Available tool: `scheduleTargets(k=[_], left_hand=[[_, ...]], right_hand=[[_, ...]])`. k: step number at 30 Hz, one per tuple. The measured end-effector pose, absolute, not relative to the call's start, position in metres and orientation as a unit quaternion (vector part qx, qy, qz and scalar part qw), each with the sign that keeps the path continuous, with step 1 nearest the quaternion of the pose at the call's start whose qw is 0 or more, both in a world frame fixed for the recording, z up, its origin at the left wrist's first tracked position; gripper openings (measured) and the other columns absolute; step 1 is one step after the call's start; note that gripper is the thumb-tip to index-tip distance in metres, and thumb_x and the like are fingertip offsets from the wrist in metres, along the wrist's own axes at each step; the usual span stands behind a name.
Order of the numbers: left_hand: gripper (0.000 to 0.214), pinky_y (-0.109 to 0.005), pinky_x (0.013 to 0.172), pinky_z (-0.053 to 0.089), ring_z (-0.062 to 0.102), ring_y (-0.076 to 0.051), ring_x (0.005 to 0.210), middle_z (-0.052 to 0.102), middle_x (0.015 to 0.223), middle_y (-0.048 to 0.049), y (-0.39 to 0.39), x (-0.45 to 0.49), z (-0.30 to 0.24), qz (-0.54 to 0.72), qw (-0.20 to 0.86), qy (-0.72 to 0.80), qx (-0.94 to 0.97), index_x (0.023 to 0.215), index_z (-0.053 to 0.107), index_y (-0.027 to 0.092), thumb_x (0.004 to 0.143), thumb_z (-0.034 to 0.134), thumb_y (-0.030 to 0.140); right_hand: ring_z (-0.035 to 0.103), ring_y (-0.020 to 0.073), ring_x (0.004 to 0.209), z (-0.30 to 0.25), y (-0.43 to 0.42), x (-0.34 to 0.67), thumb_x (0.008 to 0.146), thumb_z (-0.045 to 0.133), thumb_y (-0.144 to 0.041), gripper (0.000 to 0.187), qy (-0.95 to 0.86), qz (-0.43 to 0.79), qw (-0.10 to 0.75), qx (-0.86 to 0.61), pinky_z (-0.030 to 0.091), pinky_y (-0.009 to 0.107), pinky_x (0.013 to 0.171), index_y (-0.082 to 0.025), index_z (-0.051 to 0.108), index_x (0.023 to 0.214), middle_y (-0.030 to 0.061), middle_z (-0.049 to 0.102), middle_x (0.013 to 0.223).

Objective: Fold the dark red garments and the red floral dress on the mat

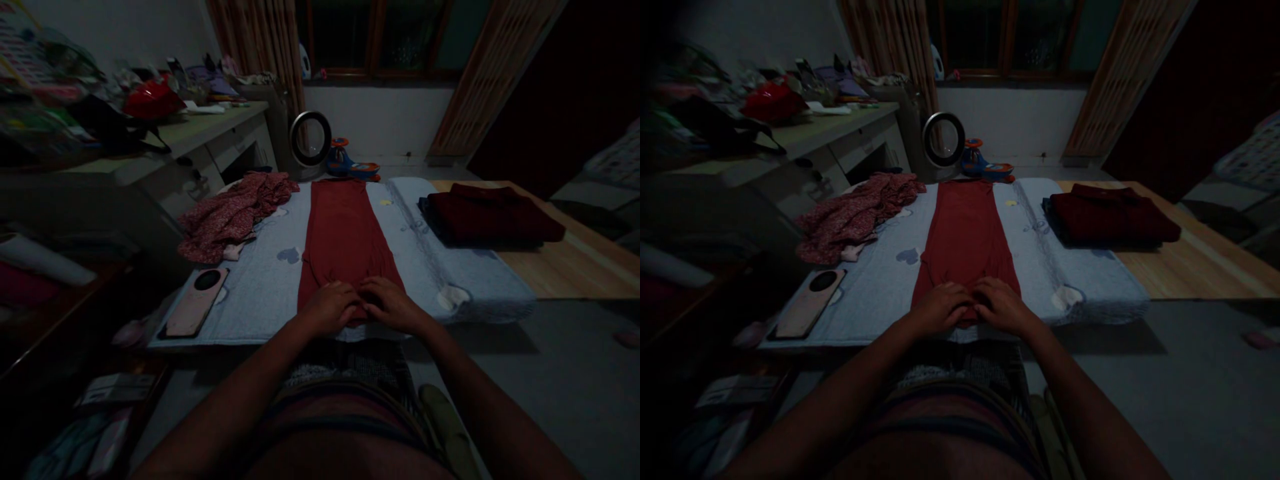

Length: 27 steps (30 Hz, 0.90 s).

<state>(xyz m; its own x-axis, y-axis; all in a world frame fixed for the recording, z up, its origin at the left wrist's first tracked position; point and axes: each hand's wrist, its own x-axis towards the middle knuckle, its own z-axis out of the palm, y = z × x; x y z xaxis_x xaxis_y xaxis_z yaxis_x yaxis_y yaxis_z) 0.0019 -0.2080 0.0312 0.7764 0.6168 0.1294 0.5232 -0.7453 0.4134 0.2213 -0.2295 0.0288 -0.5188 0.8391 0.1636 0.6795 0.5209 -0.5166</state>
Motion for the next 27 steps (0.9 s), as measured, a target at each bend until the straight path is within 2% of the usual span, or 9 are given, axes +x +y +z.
scheduleTargets(k=[3,5,8,14,21,25,27], left_hand=[[0.032,-0.038,0.099,0.042,0.055,-0.024,0.112,0.064,0.121,-0.0069,-0.208,-0.002,0.037,0.122,0.206,0.285,0.928,0.121,0.063,0.021,0.090,0.059,0.031],[0.046,-0.039,0.100,0.042,0.054,-0.026,0.115,0.062,0.126,-0.0073,-0.209,-0.005,0.041,0.107,0.215,0.269,0.933,0.125,0.060,0.021,0.084,0.069,0.037],[0.058,-0.041,0.100,0.042,0.052,-0.028,0.118,0.059,0.130,-0.0081,-0.211,-0.007,0.043,0.083,0.205,0.273,0.936,0.129,0.056,0.021,0.077,0.076,0.035],[0.056,-0.041,0.099,0.042,0.052,-0.027,0.118,0.059,0.128,-0.0076,-0.216,-0.002,0.038,0.079,0.171,0.301,0.935,0.128,0.055,0.023,0.076,0.075,0.026],[0.036,-0.036,0.097,0.045,0.059,-0.024,0.110,0.067,0.120,-0.0069,-0.210,-0.004,0.041,0.128,0.220,0.293,0.921,0.119,0.061,0.020,0.084,0.063,0.027],[0.038,-0.036,0.097,0.046,0.062,-0.023,0.111,0.068,0.122,-0.0064,-0.207,-0.005,0.043,0.127,0.235,0.326,0.907,0.125,0.060,0.022,0.087,0.059,0.025],[0.039,-0.036,0.097,0.047,0.063,-0.023,0.112,0.068,0.124,-0.0058,-0.205,-0.006,0.043,0.125,0.242,0.341,0.900,0.127,0.058,0.023,0.088,0.057,0.024]], right_hand=[[0.048,0.0277,0.131,0.025,-0.234,0.226,0.089,0.060,-0.038,0.050,-0.852,0.206,0.179,-0.446,0.039,0.046,0.110,-0.017,0.057,0.133,0.0154,0.054,0.139],[0.043,0.0296,0.137,0.024,-0.237,0.229,0.084,0.065,-0.044,0.062,-0.856,0.210,0.159,-0.446,0.036,0.047,0.112,-0.017,0.053,0.139,0.0160,0.048,0.146],[0.039,0.0306,0.140,0.025,-0.240,0.229,0.077,0.072,-0.040,0.073,-0.857,0.214,0.130,-0.450,0.034,0.048,0.114,-0.016,0.049,0.143,0.0169,0.043,0.151],[0.044,0.0281,0.136,0.027,-0.241,0.221,0.076,0.069,-0.022,0.062,-0.849,0.194,0.144,-0.470,0.037,0.047,0.112,-0.019,0.054,0.136,0.0148,0.049,0.145],[0.048,0.0266,0.132,0.028,-0.238,0.220,0.086,0.060,-0.024,0.046,-0.850,0.189,0.154,-0.467,0.039,0.046,0.110,-0.017,0.059,0.131,0.0149,0.054,0.140],[0.051,0.0254,0.128,0.033,-0.238,0.219,0.091,0.053,-0.026,0.040,-0.849,0.188,0.156,-0.469,0.041,0.044,0.108,-0.018,0.060,0.130,0.0137,0.057,0.136],[0.052,0.0251,0.126,0.034,-0.239,0.218,0.091,0.056,-0.028,0.042,-0.850,0.186,0.160,-0.466,0.041,0.043,0.107,-0.018,0.058,0.132,0.0134,0.057,0.136]])
